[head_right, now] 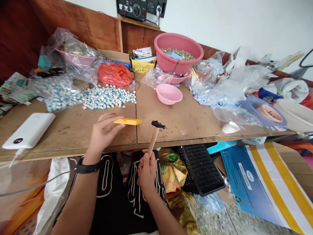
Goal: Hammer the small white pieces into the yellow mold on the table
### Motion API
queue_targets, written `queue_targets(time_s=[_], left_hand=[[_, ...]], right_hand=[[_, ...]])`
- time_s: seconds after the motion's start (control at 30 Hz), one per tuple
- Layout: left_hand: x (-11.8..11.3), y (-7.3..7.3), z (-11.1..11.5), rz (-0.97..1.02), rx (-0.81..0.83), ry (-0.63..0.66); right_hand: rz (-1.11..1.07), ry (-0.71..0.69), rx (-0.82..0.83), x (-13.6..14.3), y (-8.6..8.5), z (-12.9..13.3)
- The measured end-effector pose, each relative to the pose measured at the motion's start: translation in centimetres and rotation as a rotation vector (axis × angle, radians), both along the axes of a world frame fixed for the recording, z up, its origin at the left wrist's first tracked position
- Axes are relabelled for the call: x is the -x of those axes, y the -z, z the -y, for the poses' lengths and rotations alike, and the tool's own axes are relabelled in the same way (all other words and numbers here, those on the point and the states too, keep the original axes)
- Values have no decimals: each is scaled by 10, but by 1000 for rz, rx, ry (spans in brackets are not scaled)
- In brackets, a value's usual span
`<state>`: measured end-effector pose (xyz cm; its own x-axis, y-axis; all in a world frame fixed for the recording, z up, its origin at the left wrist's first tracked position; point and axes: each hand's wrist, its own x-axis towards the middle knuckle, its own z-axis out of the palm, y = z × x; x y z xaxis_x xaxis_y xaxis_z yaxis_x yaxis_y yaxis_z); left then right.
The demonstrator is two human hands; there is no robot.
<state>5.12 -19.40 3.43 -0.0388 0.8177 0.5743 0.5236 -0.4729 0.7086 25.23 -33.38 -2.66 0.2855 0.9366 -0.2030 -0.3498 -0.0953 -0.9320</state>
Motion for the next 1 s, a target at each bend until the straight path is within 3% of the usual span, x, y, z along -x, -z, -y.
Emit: queue_targets(time_s=[0.07,0.17,0.27,0.4,0.5,0.57,0.67,0.73,0.87,1.0], left_hand=[[27,6,-5,4,21,-58],[57,20,-9,20,69,-271],[59,29,-7,-14,95,-356],[27,32,-6,-216,164,-222],[15,32,-8,-223,255,-250],[20,29,-8,-85,304,-167],[37,20,-1,294,335,181],[43,14,6,553,326,332],[32,7,19,773,382,374],[12,8,20,895,428,291]], right_hand=[[-10,1,-2,0,1,-1],[-26,-1,3,-1,1,-3],[-48,-5,16,-1,1,-4],[-52,-4,19,-1,1,-3],[-40,7,24,-2,1,-2],[-44,9,26,-4,2,-2],[-72,17,20,-7,4,-2],[-95,25,14,-8,5,-3],[-122,33,7,-8,5,-4],[-135,36,15,-8,3,-4]])
